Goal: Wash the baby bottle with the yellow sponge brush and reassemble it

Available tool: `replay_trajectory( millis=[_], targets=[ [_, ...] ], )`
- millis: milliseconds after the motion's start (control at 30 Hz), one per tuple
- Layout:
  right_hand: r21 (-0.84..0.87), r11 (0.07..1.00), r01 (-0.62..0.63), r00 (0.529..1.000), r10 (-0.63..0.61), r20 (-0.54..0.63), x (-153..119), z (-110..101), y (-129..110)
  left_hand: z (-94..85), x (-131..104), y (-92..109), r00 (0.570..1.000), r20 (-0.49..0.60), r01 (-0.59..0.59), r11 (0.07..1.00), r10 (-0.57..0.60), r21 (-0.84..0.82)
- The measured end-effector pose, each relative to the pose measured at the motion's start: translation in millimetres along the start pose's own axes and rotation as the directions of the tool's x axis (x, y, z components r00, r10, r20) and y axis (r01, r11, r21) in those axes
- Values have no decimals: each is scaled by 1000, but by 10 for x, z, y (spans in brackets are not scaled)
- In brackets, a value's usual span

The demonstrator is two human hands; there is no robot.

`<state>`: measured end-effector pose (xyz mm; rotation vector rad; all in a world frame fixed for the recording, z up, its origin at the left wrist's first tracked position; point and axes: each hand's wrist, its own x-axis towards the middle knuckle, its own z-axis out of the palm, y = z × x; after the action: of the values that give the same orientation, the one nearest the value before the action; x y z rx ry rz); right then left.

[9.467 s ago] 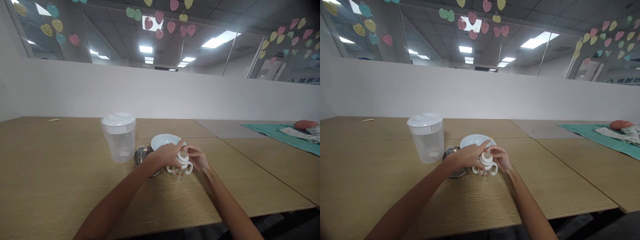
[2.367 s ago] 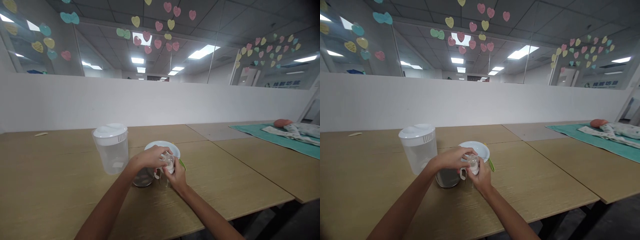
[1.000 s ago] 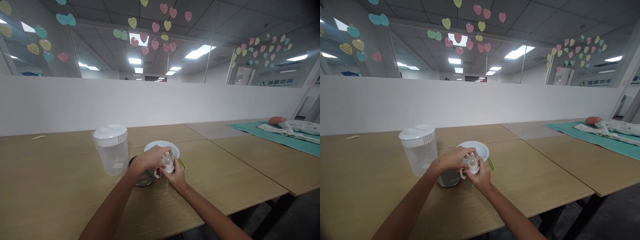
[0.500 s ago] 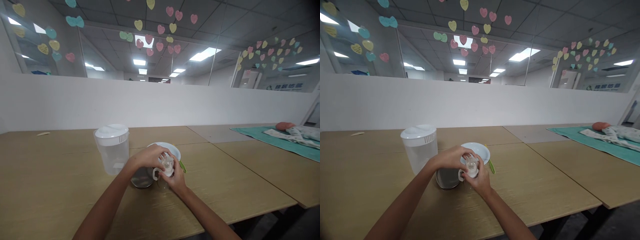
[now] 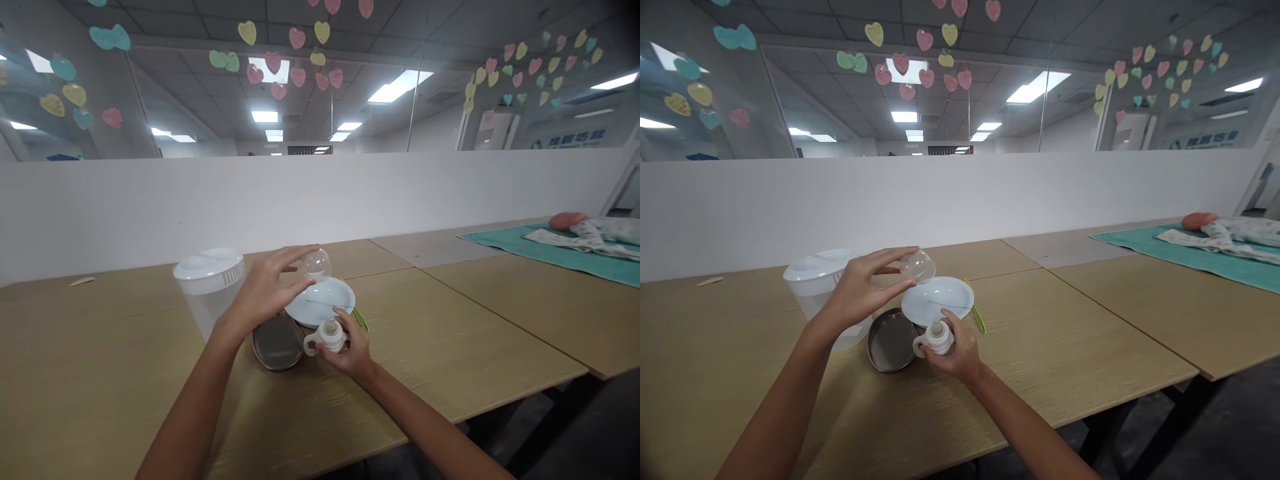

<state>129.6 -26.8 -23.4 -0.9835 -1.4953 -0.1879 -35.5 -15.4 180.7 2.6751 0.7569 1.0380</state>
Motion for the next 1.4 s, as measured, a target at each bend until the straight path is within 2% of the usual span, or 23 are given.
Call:
replay_trajectory(
  millis=[100,200,300,400,533,633,733,833,900,1067,1400],
  targets=[
    [-73,996,48,998,-51,-29,31,18,-24,140,29,-184,993,117,-22,973,-5,229],
    [-101,988,121,989,-128,-70,60,16,-26,457,61,-433,965,257,-42,925,-61,378],
    [-108,984,139,987,-147,-67,75,-3,-19,775,56,-643,897,423,-77,899,-126,431],
    [-114,985,128,989,-134,-54,81,-14,-16,940,21,-740,837,526,-76,922,-148,381],
    [-109,987,117,992,-122,-39,87,-17,-16,874,18,-676,787,605,-30,972,-122,235],
    [-97,993,71,997,-73,-18,92,-15,-14,688,53,-517,788,604,30,988,-119,155],
    [-56,998,10,1000,-11,-12,90,-5,-12,491,61,-311,815,580,38,999,-17,-24],
    [-18,999,-28,999,27,-34,88,8,-11,388,22,-132,783,616,-9,990,93,-138],
    [3,999,-48,998,48,-40,89,12,-17,395,-7,-68,774,627,-50,995,95,-90],
    [41,997,-66,998,66,-7,92,17,-38,514,-19,-87,846,533,-81,990,6,117],
    [60,996,-64,997,61,45,50,51,-16,534,-40,-56,864,499,-128,930,-66,344]
  ],
)
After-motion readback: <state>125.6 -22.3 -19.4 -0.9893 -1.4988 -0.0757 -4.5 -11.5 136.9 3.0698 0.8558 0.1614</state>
